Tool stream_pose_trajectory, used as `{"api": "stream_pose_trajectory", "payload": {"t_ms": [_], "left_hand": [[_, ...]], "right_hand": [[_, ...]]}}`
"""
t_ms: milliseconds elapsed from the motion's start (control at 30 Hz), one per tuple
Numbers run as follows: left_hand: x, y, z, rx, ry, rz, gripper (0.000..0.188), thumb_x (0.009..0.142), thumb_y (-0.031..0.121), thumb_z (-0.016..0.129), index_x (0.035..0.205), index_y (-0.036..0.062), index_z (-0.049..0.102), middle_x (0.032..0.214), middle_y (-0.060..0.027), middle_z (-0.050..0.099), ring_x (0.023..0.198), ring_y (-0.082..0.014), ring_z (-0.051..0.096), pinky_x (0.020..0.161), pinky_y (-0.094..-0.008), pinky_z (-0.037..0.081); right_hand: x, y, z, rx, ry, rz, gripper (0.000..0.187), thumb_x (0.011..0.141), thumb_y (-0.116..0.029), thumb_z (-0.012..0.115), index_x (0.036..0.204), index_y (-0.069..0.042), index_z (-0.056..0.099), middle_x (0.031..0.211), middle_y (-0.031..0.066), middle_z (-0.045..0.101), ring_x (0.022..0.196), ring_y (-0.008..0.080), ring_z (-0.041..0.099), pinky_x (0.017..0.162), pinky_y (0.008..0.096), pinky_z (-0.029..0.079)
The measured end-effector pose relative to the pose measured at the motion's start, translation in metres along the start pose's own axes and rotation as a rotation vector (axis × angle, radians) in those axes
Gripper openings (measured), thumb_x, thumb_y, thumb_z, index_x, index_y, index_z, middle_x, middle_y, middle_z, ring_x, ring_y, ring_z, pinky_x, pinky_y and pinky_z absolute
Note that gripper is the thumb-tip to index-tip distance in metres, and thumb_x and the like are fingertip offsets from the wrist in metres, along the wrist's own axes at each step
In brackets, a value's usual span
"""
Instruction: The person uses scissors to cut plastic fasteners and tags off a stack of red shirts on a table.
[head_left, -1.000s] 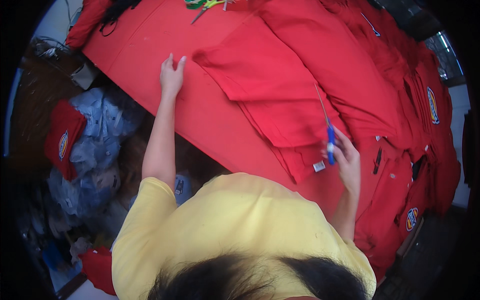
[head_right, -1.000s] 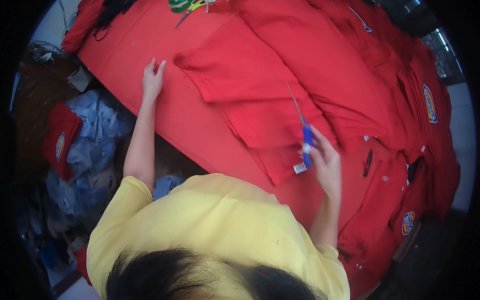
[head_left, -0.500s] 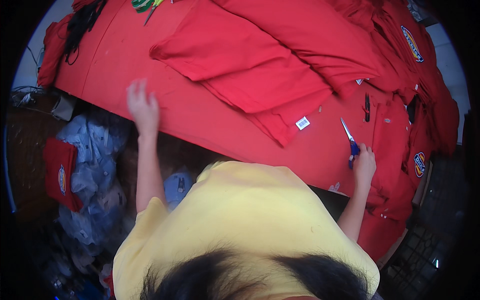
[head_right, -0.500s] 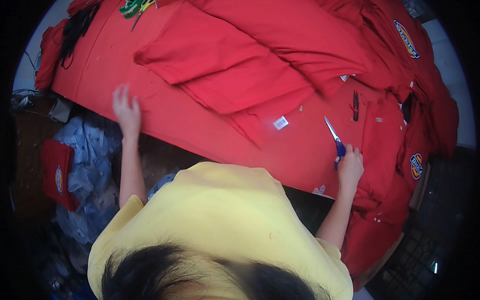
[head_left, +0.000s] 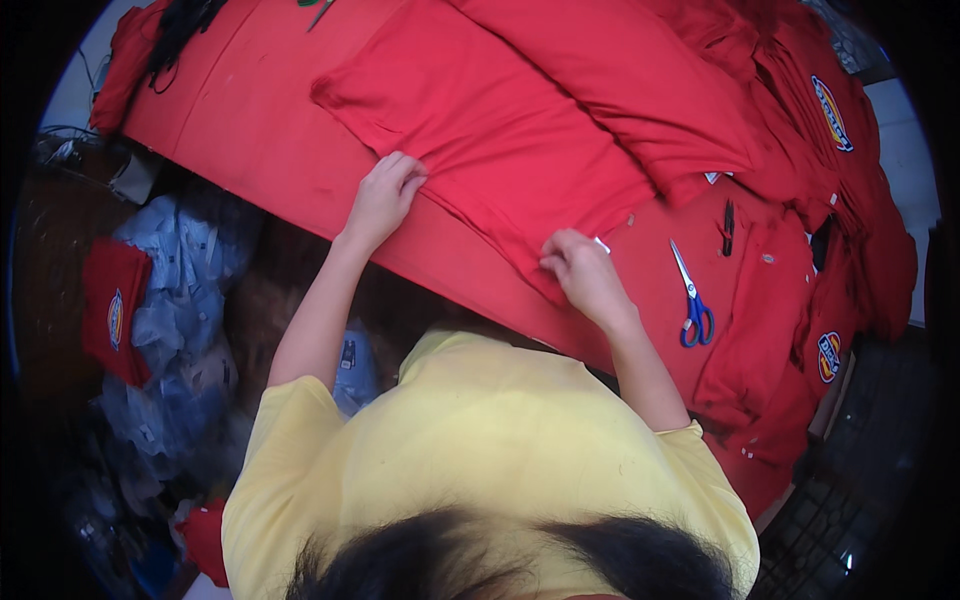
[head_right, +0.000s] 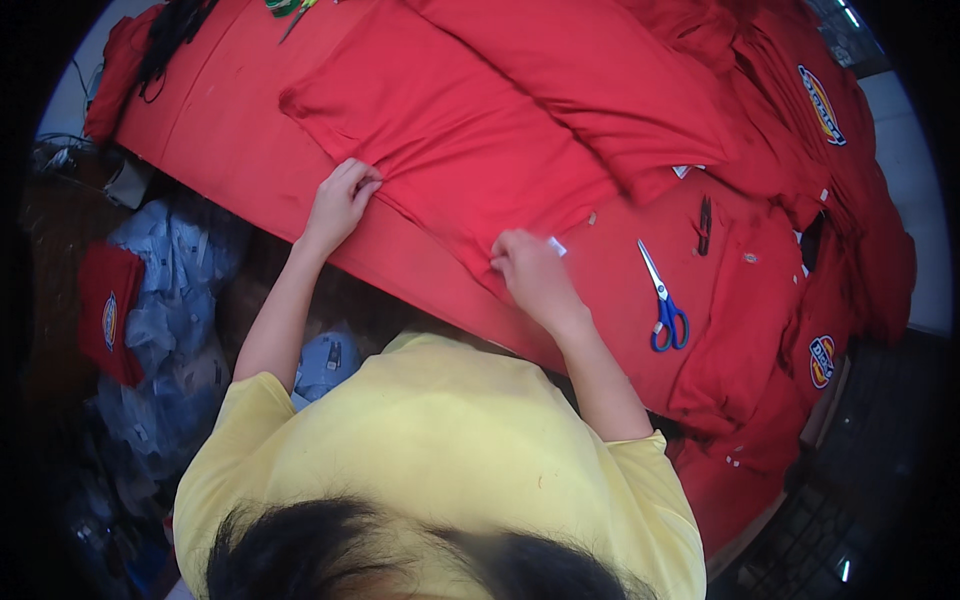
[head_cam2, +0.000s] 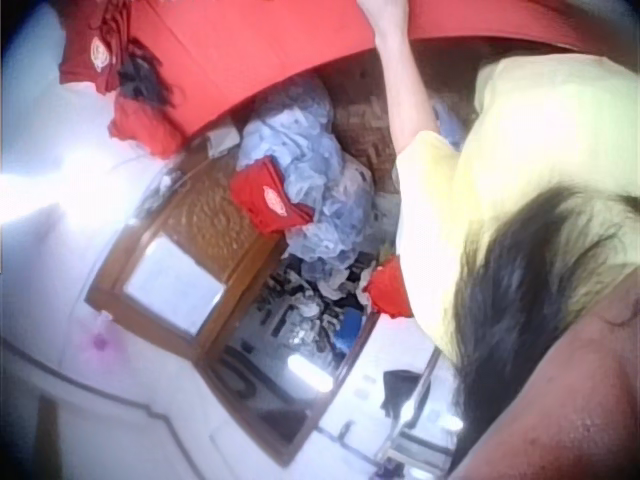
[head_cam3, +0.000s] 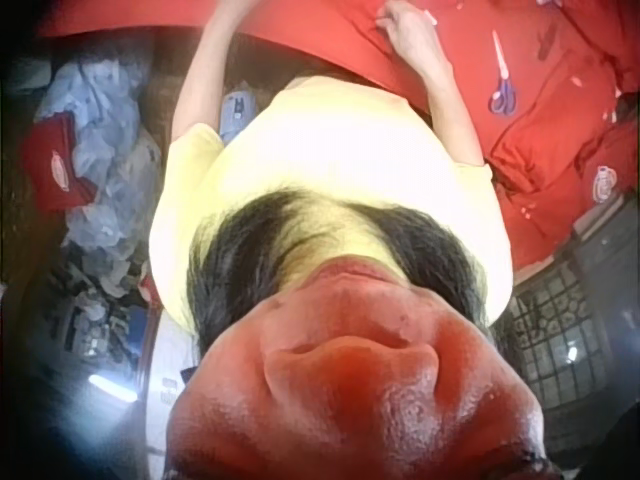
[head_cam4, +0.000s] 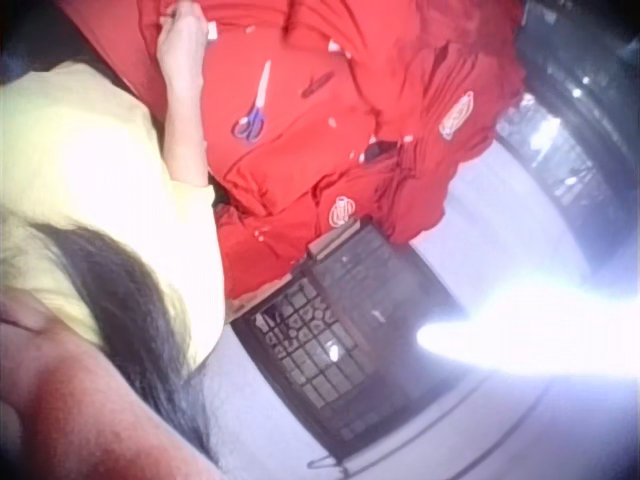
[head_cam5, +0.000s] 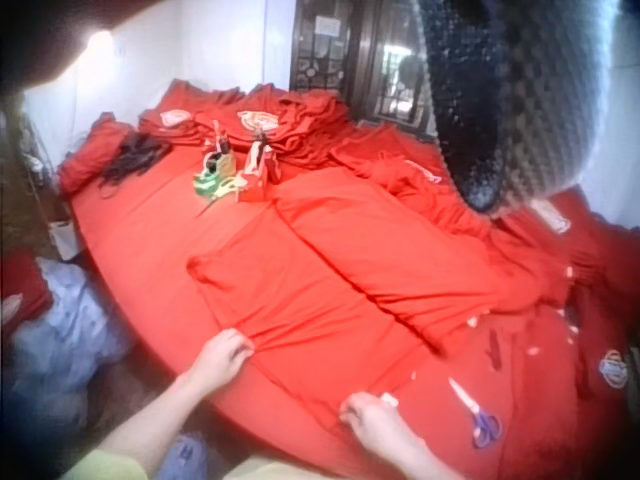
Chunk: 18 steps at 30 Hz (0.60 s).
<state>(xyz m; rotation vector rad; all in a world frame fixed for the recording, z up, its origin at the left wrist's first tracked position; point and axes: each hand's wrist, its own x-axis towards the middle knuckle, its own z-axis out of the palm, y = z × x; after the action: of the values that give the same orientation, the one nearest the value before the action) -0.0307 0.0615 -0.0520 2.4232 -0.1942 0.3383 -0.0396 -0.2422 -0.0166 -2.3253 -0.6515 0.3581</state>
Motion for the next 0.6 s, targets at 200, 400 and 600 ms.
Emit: {"api": "stream_pose_trajectory", "payload": {"t_ms": [200, 400, 600], "left_hand": [[-0.049, -0.007, -0.056, 0.109, -0.207, -0.331, 0.016, 0.082, 0.015, 0.062, 0.085, -0.0003, 0.06, 0.083, -0.0169, 0.059, 0.079, -0.0351, 0.059, 0.069, -0.042, 0.047], [-0.032, 0.005, -0.075, 0.447, 0.095, -0.361, 0.032, 0.09, 0.029, 0.055, 0.106, 0.0023, 0.063, 0.108, -0.0196, 0.06, 0.1, -0.0329, 0.058, 0.085, -0.0405, 0.046], [0.038, 0.026, 0.024, 0.419, 0.125, 0.001, 0.051, 0.093, 0.039, 0.046, 0.133, 0.0088, 0.045, 0.139, -0.0157, 0.041, 0.13, -0.0323, 0.035, 0.108, -0.0457, 0.026]], "right_hand": [[0.055, -0.006, 0.037, -0.122, 0.175, -0.167, 0.015, 0.077, -0.002, 0.06, 0.091, 0.0, 0.056, 0.086, 0.0192, 0.059, 0.082, 0.0364, 0.059, 0.073, 0.0421, 0.047], [0.028, -0.094, 0.081, 0.185, -0.363, -0.763, 0.019, 0.075, -0.007, 0.061, 0.093, -0.004, 0.06, 0.088, 0.0145, 0.06, 0.085, 0.0334, 0.059, 0.075, 0.0409, 0.049], [0.028, -0.064, 0.04, -0.052, 0.015, -0.621, 0.022, 0.078, -0.013, 0.065, 0.099, -0.008, 0.062, 0.1, 0.0097, 0.06, 0.092, 0.0273, 0.057, 0.082, 0.0391, 0.044]]}}
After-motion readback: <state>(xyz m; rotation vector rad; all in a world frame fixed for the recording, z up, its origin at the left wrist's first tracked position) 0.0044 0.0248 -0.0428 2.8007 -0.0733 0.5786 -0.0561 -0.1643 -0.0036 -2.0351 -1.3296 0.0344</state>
